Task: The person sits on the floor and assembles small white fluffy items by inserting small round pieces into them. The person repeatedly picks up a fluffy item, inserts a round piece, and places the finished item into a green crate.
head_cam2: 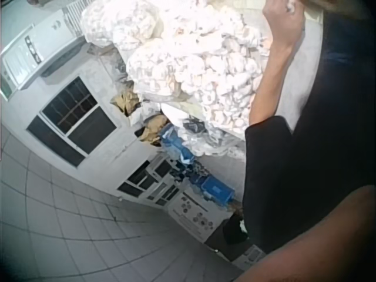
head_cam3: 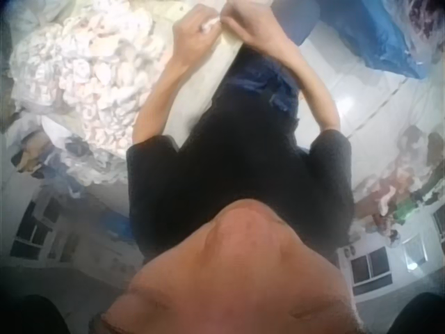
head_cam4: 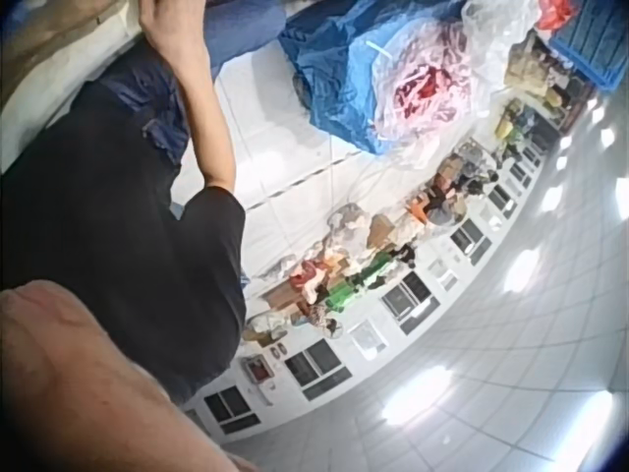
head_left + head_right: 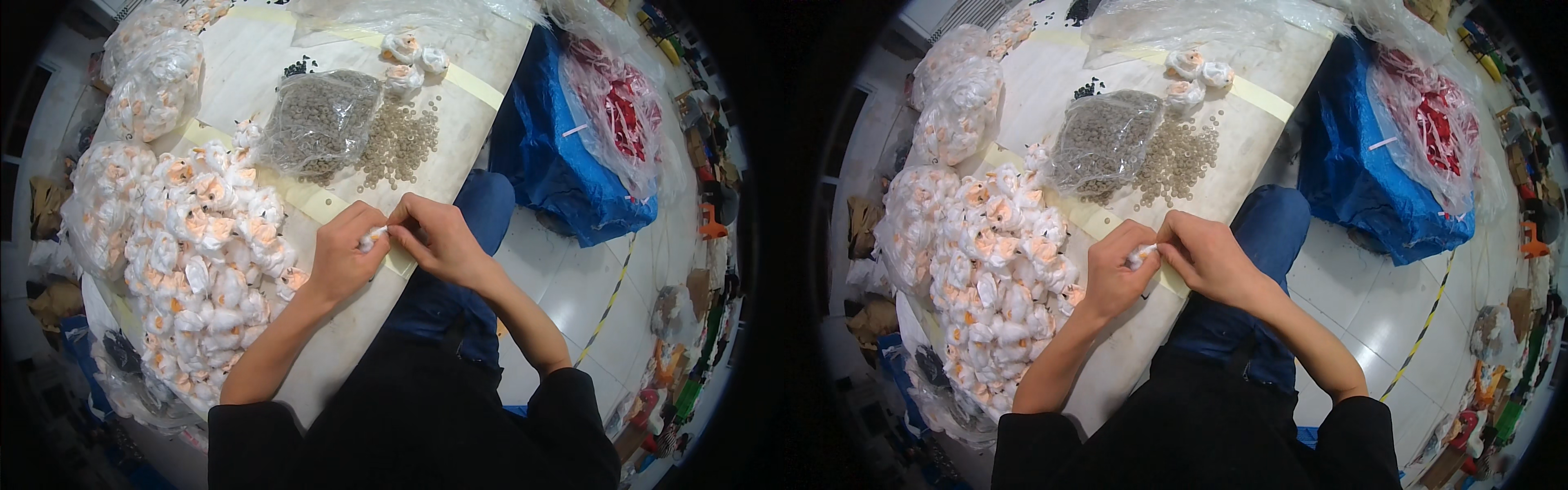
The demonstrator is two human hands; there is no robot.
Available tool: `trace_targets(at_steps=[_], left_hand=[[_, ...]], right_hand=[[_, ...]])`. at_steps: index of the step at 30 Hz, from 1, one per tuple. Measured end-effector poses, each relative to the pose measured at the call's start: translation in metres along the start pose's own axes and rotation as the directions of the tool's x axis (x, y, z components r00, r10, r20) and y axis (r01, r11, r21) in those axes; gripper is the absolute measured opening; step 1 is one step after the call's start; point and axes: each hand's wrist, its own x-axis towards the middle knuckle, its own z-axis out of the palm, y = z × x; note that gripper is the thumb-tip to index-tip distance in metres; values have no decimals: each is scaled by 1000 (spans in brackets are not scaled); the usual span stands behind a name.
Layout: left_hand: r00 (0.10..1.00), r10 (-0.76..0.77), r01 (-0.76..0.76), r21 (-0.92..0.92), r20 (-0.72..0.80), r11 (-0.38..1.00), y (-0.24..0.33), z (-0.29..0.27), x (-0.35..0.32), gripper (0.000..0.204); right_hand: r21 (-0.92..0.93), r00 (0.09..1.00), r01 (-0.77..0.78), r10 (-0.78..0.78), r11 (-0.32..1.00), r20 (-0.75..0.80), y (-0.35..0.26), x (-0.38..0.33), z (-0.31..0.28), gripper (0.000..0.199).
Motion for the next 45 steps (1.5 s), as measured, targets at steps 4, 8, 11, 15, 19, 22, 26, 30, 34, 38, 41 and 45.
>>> trace_targets(at_steps=[4, 8, 11, 15, 19, 22, 26, 30, 34, 38, 41, 45], left_hand=[[999, -28, 28, 1, 17, 1000, 2, 0, -2, 15], [1000, -11, 11, -34, 15, 999, 1, 2, -2, 16], [1000, 1, -1, -37, -1, 999, 3, 2, 0, 18], [999, -27, 26, -53, -20, 998, 7, 0, 2, 21], [998, -24, 15, -142, -65, 990, 10, -2, 5, 22], [989, -1, -31, -216, -149, 976, 3, -2, 5, 23], [979, 53, -90, -181, -198, 979, 5, -5, 4, 22], [977, 76, -79, -8, -197, 997, 1, -13, 1, 21], [991, -43, 18, -189, -130, 982, 7, -8, 1, 18], [989, -111, 86, -246, -93, 965, 10, -4, 0, 18], [989, -145, 126, -301, -40, 945, 9, -1, -2, 17], [968, -239, 247, -411, 71, 878, 5, 0, -5, 17]], right_hand=[[-39, 1000, 19, -19, 999, 2, 3, -2, 0, 12], [-20, 999, 34, -34, 999, 6, 6, -3, -1, 11], [-16, 999, -6, 6, 1000, 33, -2, -2, -8, 12], [-4, 996, 89, -89, 996, -26, 1, -5, -8, 13], [154, 989, 73, -51, 985, -141, 5, -15, -3, 11], [202, 963, 122, -66, 972, -261, 7, -22, 11, 22], [166, 931, 194, -128, 967, -343, -2, -16, 36, 47], [222, 930, 128, -39, 967, -364, 1, -16, 44, 38], [159, 895, 128, -45, 979, -445, 5, -15, 42, 29], [109, 860, 198, -119, 974, -497, 6, -12, 40, 20], [256, 900, 37, 79, 966, -428, 3, -16, 45, 17], [262, 903, 2, 111, 965, -415, 11, -19, 43, 16]])
